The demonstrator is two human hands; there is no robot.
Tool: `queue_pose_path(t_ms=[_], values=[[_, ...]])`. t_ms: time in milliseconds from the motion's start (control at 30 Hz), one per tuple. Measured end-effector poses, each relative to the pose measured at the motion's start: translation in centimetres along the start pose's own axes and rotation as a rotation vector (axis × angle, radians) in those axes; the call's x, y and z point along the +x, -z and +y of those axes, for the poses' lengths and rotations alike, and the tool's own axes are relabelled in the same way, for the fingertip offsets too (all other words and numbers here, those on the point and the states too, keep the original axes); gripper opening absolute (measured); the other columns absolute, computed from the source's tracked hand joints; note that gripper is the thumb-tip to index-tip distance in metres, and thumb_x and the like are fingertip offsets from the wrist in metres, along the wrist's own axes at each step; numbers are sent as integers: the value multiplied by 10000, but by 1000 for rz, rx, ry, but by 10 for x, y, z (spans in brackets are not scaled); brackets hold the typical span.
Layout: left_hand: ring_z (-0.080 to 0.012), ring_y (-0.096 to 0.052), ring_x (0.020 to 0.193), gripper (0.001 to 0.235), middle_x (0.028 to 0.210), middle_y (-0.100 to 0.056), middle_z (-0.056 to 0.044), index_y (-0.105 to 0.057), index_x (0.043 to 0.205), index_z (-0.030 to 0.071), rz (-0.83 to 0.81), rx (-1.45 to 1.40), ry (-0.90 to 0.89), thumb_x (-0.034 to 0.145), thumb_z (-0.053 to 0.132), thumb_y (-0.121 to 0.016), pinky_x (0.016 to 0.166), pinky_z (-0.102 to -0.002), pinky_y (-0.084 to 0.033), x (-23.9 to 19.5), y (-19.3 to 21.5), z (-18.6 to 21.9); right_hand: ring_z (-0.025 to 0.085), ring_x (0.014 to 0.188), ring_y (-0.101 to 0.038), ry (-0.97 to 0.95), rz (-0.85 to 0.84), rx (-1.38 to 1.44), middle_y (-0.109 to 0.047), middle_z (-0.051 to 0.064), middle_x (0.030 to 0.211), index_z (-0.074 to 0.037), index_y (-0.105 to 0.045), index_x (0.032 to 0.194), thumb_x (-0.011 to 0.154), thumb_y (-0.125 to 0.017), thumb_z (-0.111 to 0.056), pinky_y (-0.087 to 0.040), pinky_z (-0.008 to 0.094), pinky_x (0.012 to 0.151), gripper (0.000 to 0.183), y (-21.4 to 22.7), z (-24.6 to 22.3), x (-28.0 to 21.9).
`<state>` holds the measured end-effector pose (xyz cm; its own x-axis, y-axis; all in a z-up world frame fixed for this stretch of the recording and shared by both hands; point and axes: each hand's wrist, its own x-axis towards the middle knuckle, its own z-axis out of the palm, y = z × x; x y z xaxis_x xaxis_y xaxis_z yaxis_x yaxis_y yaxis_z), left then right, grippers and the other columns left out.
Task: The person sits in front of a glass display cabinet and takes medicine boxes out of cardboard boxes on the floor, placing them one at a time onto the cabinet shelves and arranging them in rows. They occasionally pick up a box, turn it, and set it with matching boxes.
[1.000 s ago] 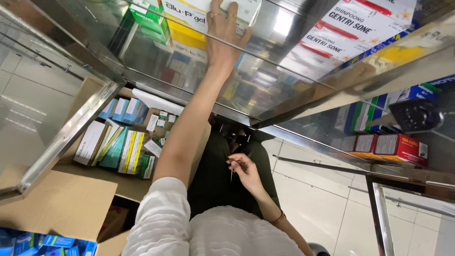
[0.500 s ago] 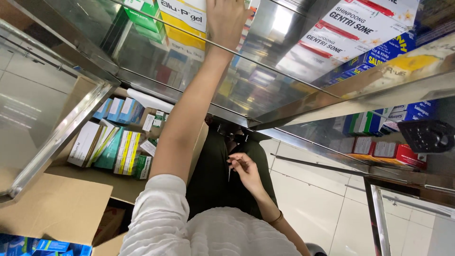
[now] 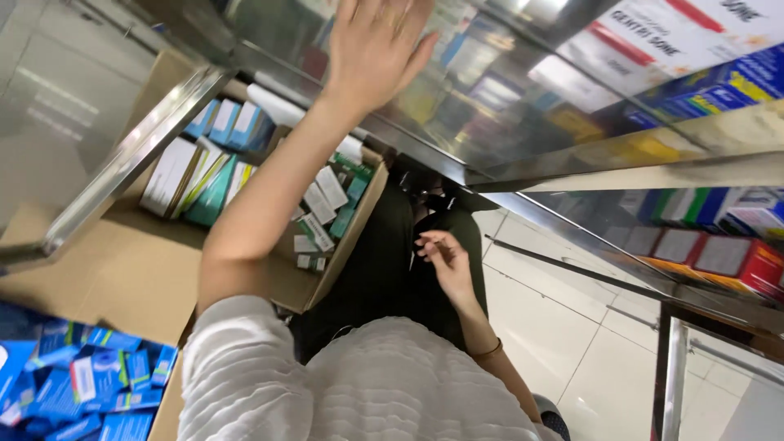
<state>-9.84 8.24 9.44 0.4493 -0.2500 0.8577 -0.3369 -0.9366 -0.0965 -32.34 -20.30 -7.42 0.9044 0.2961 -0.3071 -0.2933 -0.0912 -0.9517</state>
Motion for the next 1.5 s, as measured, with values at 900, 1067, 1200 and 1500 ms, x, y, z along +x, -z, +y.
queue_pose_path(t_ms=[900,1067,1200,1500], values=[[-403,-453,1306,1036,1355,-482,-203,-460,1418,68,-1214,-234,678,552,343,-957,1041,-487,-467,-216,86,8,114,929,-689,-24,-60,-10,-742,59,1093,-45,-650,1225,1038,-590,-109,-547,262,808,206,-22,-2,-3],[-375,-417,1404,1060,1452,-404,-200,-366,1510,67,-762,-860,768,577,34,-868,1170,-460,-408,-157,151,-11,107,905,-680,-20,-74,-5,-746,62,1080,-47,-655,1222,1036,-589,-104,-540,256,795,205,-32,-9,-1],[-344,-411,1429,1041,1481,-357,-173,-352,1518,106,-680,-1027,811,599,29,-835,1066,-401,-525,-130,161,-3,102,895,-670,-17,-94,4,-742,60,1073,-46,-655,1228,1033,-593,-104,-534,252,794,212,-38,-7,-2],[-283,-514,1331,850,1449,-494,-118,-481,1407,117,-421,-924,743,703,151,-956,1011,-412,-478,-134,92,12,106,889,-669,7,-69,-15,-739,58,1051,-43,-658,1224,1030,-599,-106,-530,255,784,213,-28,2,-6]])
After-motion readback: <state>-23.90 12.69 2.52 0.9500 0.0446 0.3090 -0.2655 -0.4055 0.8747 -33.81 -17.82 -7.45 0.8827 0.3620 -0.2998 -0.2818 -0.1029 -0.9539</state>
